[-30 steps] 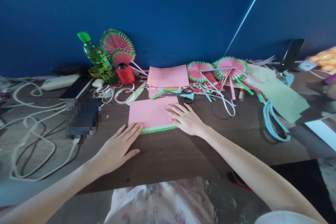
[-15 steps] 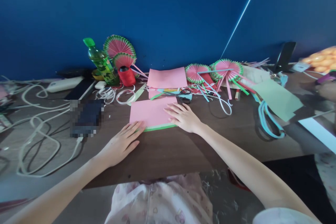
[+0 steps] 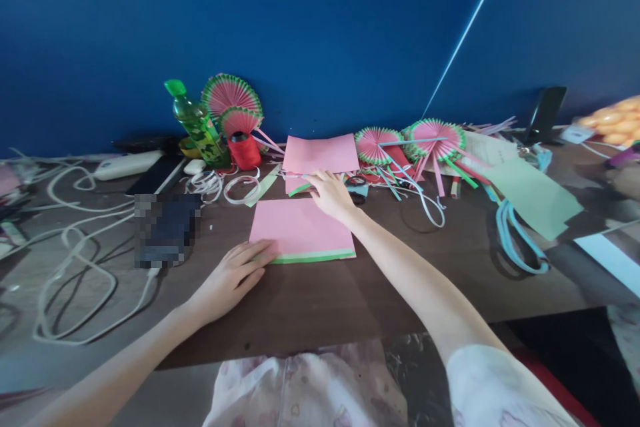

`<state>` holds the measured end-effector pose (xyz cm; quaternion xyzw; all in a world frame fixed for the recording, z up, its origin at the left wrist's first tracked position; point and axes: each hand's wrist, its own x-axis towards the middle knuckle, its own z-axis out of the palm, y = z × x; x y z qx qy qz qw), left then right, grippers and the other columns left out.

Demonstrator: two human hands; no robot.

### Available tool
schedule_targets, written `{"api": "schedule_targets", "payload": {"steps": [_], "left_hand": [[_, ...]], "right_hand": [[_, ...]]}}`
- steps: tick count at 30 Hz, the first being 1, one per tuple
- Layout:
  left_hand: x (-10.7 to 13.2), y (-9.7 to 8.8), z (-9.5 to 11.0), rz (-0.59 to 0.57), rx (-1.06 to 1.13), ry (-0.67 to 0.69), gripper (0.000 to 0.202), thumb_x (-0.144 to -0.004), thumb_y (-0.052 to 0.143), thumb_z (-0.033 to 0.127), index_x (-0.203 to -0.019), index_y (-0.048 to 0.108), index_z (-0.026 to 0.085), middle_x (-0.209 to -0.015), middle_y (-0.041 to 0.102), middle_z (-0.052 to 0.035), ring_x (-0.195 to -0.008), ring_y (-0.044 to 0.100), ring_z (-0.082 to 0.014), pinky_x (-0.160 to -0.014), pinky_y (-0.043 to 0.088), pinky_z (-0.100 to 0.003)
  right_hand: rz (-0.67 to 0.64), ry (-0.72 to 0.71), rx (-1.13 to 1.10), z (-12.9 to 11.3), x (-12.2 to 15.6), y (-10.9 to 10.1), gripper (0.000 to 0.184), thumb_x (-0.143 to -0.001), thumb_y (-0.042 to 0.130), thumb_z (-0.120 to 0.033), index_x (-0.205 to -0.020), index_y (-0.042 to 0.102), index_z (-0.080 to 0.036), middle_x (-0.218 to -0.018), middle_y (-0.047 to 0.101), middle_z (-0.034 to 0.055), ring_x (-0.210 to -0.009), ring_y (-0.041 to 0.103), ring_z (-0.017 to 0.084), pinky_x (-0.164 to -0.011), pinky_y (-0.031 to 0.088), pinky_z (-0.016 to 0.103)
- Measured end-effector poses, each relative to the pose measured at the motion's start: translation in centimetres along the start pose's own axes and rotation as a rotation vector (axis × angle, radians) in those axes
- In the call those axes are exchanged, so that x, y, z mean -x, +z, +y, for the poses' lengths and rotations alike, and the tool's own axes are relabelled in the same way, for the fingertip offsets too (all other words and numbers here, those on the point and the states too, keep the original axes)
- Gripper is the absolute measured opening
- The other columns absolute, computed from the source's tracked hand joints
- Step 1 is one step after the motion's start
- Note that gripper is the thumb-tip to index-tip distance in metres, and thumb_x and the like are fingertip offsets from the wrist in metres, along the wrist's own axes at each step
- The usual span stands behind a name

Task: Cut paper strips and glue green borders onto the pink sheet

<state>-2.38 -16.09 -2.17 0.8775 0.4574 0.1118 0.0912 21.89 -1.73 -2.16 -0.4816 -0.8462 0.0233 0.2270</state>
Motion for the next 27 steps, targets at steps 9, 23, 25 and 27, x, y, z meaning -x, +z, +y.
{"api": "schedule_targets", "payload": {"steps": [9,23,25,27], "left_hand": [[-3.3,-2.1,-0.5,0.192,0.415,-0.248,0.036,-0.088,0.039,0.029,-0.115,0.059,0.015,-0.116,0.062,-0.0087,-0.109,0.055,-0.0198,-0.097,0.039,-0.034],[-14.9,-2.0,-2.2,0.13,1.496,-0.33,0.028,-0.07,0.065,0.038,-0.083,0.06,0.014,-0.08,0.07,-0.0078,-0.078,0.066,-0.0178,-0.079,0.048,-0.032],[-14.8,-1.8,-2.4,0.11,1.459,-0.343,0.03,-0.067,0.068,0.038,-0.082,0.06,0.014,-0.08,0.07,-0.0078,-0.076,0.066,-0.0169,-0.076,0.049,-0.03],[-14.7,-1.8,-2.5,0.117,1.365,-0.389,0.029,-0.064,0.071,0.036,-0.078,0.06,0.013,-0.078,0.07,-0.0076,-0.072,0.065,-0.0157,-0.069,0.049,-0.027]], "right_hand": [[0.18,0.14,-0.514,-2.1,-3.1,-1.7,0.023,-0.085,0.047,-0.026,-0.081,0.067,-0.015,-0.085,0.063,0.0056,-0.078,0.058,0.017,-0.071,0.042,0.026],[0.034,0.338,-1.111,-2.7,-3.4,-2.9,0.027,-0.063,0.068,-0.039,-0.076,0.064,-0.016,-0.064,0.058,-0.0024,-0.053,0.047,0.007,-0.049,0.039,0.02],[0.042,0.316,-1.089,-2.7,-3.5,-2.5,0.027,-0.064,0.068,-0.039,-0.075,0.064,-0.016,-0.066,0.059,-0.0015,-0.055,0.048,0.007,-0.051,0.04,0.02],[0.022,0.271,-1.06,-2.7,-3.5,-2.3,0.026,-0.065,0.066,-0.04,-0.075,0.064,-0.015,-0.067,0.06,-0.0007,-0.056,0.05,0.008,-0.053,0.041,0.021]]}}
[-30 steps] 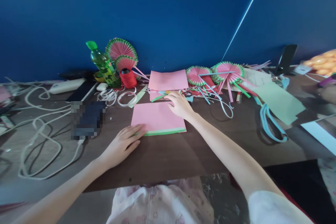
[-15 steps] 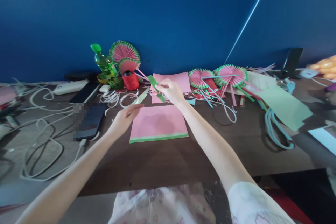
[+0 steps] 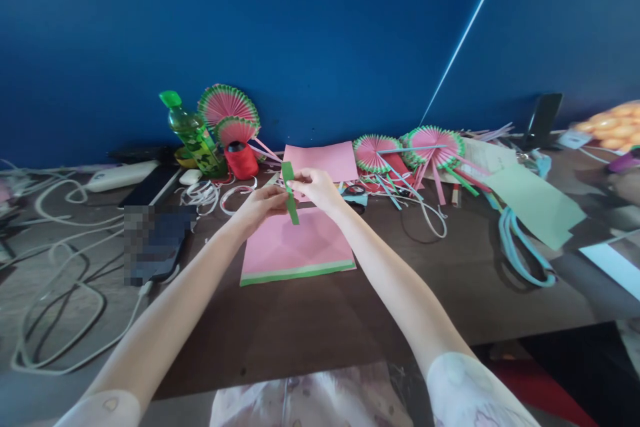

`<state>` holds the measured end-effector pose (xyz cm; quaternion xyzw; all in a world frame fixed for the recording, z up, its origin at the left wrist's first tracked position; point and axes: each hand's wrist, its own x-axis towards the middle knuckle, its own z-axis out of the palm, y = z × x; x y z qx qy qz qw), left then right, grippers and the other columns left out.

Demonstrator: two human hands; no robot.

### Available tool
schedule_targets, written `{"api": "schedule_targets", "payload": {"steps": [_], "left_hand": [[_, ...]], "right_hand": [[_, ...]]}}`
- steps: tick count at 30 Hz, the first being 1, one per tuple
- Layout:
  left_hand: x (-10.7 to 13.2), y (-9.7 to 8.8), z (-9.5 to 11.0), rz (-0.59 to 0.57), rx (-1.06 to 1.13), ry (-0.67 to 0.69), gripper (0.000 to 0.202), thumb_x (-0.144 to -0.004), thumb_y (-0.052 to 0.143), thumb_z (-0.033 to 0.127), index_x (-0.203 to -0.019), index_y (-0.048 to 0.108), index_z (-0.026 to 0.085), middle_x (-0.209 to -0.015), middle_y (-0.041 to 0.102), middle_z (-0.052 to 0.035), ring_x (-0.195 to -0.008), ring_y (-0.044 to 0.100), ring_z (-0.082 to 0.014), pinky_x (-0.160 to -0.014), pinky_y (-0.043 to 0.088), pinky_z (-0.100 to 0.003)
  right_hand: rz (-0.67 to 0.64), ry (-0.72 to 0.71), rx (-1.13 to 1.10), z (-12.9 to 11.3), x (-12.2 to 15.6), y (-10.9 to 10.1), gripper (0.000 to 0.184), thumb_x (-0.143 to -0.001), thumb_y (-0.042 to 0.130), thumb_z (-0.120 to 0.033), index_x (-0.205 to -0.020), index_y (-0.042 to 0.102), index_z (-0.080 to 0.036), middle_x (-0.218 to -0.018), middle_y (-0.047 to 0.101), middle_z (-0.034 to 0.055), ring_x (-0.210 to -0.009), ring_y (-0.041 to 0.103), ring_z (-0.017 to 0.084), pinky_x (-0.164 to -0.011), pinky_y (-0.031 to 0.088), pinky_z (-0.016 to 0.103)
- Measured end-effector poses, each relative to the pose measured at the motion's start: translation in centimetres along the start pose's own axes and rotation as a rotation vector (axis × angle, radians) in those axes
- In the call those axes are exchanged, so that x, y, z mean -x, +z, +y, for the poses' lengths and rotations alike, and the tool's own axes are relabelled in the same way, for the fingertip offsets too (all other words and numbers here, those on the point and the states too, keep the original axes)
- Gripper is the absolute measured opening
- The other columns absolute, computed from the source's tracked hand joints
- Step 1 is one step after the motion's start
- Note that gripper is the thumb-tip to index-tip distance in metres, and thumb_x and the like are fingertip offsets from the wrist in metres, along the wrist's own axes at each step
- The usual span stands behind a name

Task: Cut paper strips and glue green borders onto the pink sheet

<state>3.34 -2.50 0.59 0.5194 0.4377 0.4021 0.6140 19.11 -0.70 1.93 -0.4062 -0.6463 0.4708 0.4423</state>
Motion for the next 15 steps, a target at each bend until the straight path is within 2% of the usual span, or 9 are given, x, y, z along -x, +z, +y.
{"api": "schedule_targets", "payload": {"steps": [3,5,6,7,8,11,15], "left_hand": [[0.1,-0.2,0.2,0.06,-0.091,-0.03,0.025,-0.063,0.07,0.033,-0.073,0.059,0.013,-0.074,0.069,-0.007,-0.066,0.064,-0.0144,-0.059,0.048,-0.024],[0.1,-0.3,0.3,0.079,-0.089,-0.053,0.022,-0.063,0.068,0.032,-0.071,0.058,0.014,-0.074,0.069,-0.0065,-0.064,0.063,-0.0133,-0.057,0.047,-0.023],[0.0,-0.5,0.3,0.092,-0.078,-0.058,0.021,-0.063,0.068,0.031,-0.071,0.057,0.014,-0.074,0.069,-0.006,-0.063,0.062,-0.0126,-0.056,0.047,-0.022],[0.0,-0.6,0.3,0.113,-0.064,-0.057,0.02,-0.063,0.067,0.03,-0.07,0.057,0.014,-0.074,0.068,-0.005,-0.062,0.062,-0.0119,-0.057,0.047,-0.023],[-0.1,-0.8,0.3,0.139,-0.049,-0.049,0.019,-0.062,0.067,0.028,-0.07,0.057,0.015,-0.074,0.068,-0.0036,-0.061,0.061,-0.0111,-0.058,0.047,-0.023],[-0.2,-1.3,0.2,0.212,-0.018,-0.021,0.018,-0.059,0.068,0.026,-0.069,0.057,0.015,-0.067,0.063,0.001,-0.058,0.058,-0.0099,-0.061,0.048,-0.024],[-0.5,-1.8,0.2,0.238,-0.018,-0.04,0.017,-0.06,0.068,0.022,-0.07,0.057,0.015,-0.065,0.061,0.0023,-0.054,0.058,-0.0097,-0.059,0.049,-0.024]], "right_hand": [[-0.054,-0.002,0.132,0.1,-0.1,-0.5,0.027,-0.075,0.057,-0.041,-0.081,0.064,-0.016,-0.073,0.063,0.002,-0.058,0.054,0.01,-0.055,0.044,0.022],[-0.052,0.051,0.373,0.4,-0.2,-1.6,0.027,-0.083,0.045,-0.036,-0.087,0.063,-0.016,-0.082,0.066,0.0051,-0.063,0.058,0.012,-0.057,0.045,0.023],[-0.026,0.086,0.583,0.6,-0.2,-2.4,0.026,-0.085,0.041,-0.031,-0.087,0.063,-0.016,-0.085,0.067,0.0065,-0.068,0.06,0.013,-0.06,0.046,0.023],[-0.025,0.121,0.851,0.9,-0.1,-3.2,0.022,-0.083,0.042,-0.024,-0.088,0.063,-0.017,-0.088,0.067,0.006,-0.076,0.061,0.014,-0.066,0.046,0.024],[-0.004,0.165,0.944,1.2,0.0,-4.1,0.02,-0.078,0.047,-0.018,-0.09,0.062,-0.017,-0.091,0.067,0.0082,-0.082,0.061,0.018,-0.069,0.046,0.026],[-0.018,0.244,1.087,2.2,0.4,-6.4,0.028,-0.065,0.054,-0.009,-0.091,0.062,-0.017,-0.095,0.064,0.0108,-0.086,0.06,0.023,-0.071,0.046,0.031],[-0.112,0.259,1.168,2.7,0.6,-7.7,0.034,-0.063,0.053,-0.004,-0.092,0.062,-0.019,-0.1,0.062,0.0095,-0.09,0.059,0.021,-0.076,0.045,0.028]]}}
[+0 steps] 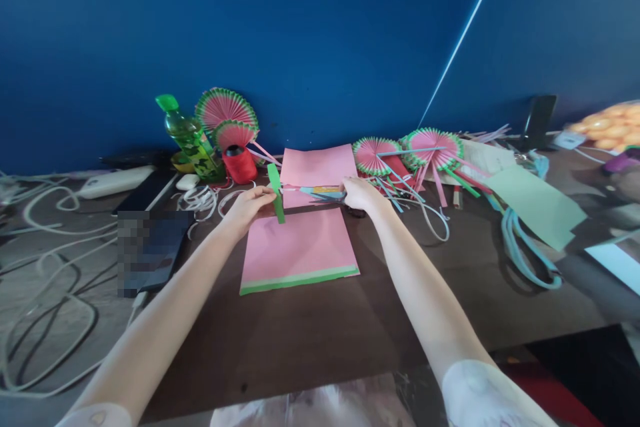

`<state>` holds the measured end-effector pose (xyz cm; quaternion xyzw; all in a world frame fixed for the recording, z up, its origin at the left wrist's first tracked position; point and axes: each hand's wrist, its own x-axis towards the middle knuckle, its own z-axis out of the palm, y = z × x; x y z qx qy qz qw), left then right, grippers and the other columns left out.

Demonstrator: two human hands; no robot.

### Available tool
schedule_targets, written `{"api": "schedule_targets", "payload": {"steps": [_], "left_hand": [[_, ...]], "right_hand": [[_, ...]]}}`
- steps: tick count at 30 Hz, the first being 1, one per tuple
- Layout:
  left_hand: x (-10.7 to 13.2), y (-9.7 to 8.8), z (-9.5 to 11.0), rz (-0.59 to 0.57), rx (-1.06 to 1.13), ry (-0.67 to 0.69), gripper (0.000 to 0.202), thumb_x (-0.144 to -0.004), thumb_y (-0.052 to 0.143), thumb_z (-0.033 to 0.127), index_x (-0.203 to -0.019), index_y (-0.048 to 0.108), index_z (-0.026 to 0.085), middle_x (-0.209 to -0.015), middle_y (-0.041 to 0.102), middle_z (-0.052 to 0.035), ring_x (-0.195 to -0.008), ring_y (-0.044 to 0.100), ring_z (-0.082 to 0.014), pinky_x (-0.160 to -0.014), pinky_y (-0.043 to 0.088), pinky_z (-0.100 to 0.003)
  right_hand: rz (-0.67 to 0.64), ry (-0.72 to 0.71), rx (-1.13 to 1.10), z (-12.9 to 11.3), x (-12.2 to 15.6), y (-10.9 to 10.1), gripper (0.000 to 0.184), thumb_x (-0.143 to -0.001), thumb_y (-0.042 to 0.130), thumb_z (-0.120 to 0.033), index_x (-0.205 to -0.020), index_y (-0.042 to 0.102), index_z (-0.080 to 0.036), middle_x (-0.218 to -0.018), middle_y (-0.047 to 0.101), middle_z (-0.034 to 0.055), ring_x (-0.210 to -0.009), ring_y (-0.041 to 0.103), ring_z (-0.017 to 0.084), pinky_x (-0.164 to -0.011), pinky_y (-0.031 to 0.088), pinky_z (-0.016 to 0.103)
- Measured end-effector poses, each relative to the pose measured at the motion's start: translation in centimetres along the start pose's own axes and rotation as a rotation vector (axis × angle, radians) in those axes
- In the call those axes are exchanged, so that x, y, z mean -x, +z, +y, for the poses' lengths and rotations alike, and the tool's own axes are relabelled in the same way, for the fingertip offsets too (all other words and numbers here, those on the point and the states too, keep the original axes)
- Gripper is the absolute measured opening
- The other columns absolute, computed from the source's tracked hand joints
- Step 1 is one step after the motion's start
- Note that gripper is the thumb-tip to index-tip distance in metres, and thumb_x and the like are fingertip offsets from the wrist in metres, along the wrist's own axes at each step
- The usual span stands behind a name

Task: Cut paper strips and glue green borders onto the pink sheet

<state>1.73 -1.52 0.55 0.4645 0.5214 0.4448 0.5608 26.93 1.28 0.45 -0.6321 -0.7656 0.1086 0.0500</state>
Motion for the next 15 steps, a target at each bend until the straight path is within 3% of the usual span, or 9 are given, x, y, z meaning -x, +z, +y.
{"api": "schedule_targets", "payload": {"steps": [6,10,15], "left_hand": [[-0.2,-0.7,0.3,0.012,-0.035,-0.01,0.017,-0.061,0.067,0.019,-0.073,0.055,0.015,-0.067,0.064,0.0004,-0.055,0.061,-0.0115,-0.056,0.051,-0.024],[-0.3,-1.0,0.4,0.002,0.004,-0.021,0.016,-0.062,0.067,0.022,-0.071,0.056,0.014,-0.067,0.065,-0.0022,-0.056,0.062,-0.0123,-0.06,0.052,-0.026],[-0.5,-1.3,0.2,0.01,0.025,-0.009,0.014,-0.063,0.067,0.023,-0.069,0.057,0.014,-0.068,0.066,-0.003,-0.059,0.062,-0.0132,-0.058,0.049,-0.025]], "right_hand": [[-0.088,0.012,0.061,0.5,-0.1,-0.6,0.037,-0.062,0.053,-0.007,-0.096,0.061,-0.021,-0.098,0.063,0.0077,-0.087,0.06,0.021,-0.071,0.045,0.027],[-0.153,0.029,0.08,0.6,0.1,-0.9,0.051,-0.054,0.057,-0.005,-0.102,0.059,-0.024,-0.096,0.064,0.0045,-0.084,0.061,0.02,-0.06,0.045,0.024],[-0.128,0.02,0.142,0.2,0.4,-0.7,0.054,-0.055,0.054,-0.003,-0.105,0.059,-0.023,-0.098,0.064,0.0064,-0.087,0.06,0.021,-0.062,0.044,0.024]]}}
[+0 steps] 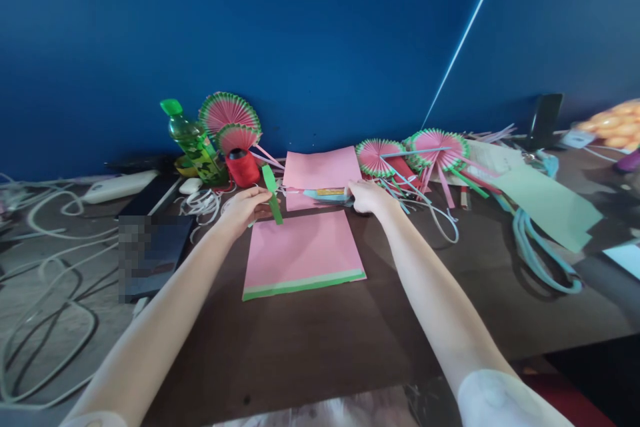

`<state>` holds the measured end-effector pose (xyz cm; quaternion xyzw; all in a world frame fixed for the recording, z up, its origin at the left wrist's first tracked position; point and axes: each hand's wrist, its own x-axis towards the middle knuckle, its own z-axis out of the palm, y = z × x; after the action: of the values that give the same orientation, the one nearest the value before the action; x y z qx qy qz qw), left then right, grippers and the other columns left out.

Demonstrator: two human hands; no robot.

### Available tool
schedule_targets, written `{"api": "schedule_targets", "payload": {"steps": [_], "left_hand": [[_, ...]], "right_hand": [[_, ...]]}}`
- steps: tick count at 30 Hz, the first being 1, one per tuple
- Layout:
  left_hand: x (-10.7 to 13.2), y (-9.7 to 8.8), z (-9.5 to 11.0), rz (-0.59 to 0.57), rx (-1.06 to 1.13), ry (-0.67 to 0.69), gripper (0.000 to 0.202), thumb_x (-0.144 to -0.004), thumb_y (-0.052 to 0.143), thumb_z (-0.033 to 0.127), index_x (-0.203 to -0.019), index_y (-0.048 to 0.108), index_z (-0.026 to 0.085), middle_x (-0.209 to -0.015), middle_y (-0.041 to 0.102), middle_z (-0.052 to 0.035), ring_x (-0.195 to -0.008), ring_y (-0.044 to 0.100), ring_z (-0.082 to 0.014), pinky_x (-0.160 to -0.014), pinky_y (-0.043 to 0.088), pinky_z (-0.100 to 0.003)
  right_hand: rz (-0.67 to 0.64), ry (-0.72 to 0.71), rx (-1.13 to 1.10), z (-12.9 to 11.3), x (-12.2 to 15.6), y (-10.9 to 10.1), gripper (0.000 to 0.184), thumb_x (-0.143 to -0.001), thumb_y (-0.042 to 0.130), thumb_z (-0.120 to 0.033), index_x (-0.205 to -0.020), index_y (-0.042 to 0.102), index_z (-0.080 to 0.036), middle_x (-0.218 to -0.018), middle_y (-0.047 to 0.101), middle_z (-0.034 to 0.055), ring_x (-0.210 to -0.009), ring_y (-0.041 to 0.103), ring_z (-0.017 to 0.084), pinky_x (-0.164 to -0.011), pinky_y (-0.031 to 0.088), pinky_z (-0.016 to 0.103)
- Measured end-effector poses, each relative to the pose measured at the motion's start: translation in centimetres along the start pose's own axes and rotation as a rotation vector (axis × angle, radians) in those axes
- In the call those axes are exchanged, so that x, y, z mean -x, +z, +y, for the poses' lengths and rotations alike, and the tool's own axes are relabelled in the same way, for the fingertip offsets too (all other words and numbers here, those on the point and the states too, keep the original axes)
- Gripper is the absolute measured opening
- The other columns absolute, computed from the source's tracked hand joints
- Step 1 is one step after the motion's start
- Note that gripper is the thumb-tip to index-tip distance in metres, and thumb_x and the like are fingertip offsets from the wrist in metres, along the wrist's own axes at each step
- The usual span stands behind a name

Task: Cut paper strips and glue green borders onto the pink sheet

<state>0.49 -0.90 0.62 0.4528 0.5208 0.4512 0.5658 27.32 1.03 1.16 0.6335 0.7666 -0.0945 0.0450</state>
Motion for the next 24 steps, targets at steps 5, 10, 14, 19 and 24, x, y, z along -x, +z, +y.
{"api": "schedule_targets", "payload": {"steps": [5,10,14,19,24], "left_hand": [[-0.3,-0.2,0.0,0.058,0.048,0.088,0.012,-0.061,0.067,0.019,-0.066,0.059,0.012,-0.061,0.058,0.0014,-0.053,0.055,-0.0082,-0.056,0.049,-0.023],[-0.3,-0.5,0.2,0.088,0.098,0.074,0.011,-0.062,0.065,0.012,-0.067,0.056,0.012,-0.059,0.058,0.0015,-0.055,0.058,-0.0093,-0.059,0.051,-0.024],[-0.3,-0.6,0.2,0.079,0.117,0.052,0.01,-0.064,0.064,0.011,-0.064,0.054,0.012,-0.059,0.058,0.0005,-0.055,0.06,-0.0102,-0.059,0.051,-0.024],[-0.3,-0.5,0.3,0.055,0.156,0.051,0.006,-0.066,0.062,0.013,-0.065,0.057,0.011,-0.061,0.06,-0.0014,-0.054,0.06,-0.0104,-0.058,0.051,-0.024],[0.0,-0.2,0.4,0.014,0.175,0.049,0.01,-0.062,0.065,0.019,-0.065,0.058,0.013,-0.065,0.06,-0.0007,-0.056,0.06,-0.0106,-0.059,0.05,-0.025]], "right_hand": [[-0.06,-0.012,-0.023,-0.1,0.7,-1.5,0.045,-0.059,0.054,-0.008,-0.1,0.063,-0.024,-0.096,0.063,0.0034,-0.076,0.059,0.017,-0.056,0.04,0.022],[-0.144,-0.003,-0.126,-0.4,1.9,-3.6,0.045,-0.064,0.049,-0.008,-0.103,0.064,-0.022,-0.087,0.064,0.0024,-0.064,0.057,0.013,-0.052,0.037,0.021],[-0.176,0.038,-0.118,-0.8,3.4,-5.1,0.042,-0.065,0.053,-0.011,-0.103,0.064,-0.023,-0.088,0.066,0.0032,-0.065,0.058,0.014,-0.053,0.038,0.023],[-0.099,-0.082,-0.285,-1.3,4.0,-5.4,0.031,-0.07,0.06,-0.027,-0.1,0.059,-0.02,-0.095,0.065,0.005,-0.078,0.06,0.017,-0.062,0.043,0.025],[-0.295,-0.358,-0.788,-3.5,2.1,-2.7,0.038,-0.079,0.055,-0.042,-0.109,0.047,-0.02,-0.091,0.058,0.0044,-0.07,0.057,0.013,-0.065,0.047,0.028]]}}
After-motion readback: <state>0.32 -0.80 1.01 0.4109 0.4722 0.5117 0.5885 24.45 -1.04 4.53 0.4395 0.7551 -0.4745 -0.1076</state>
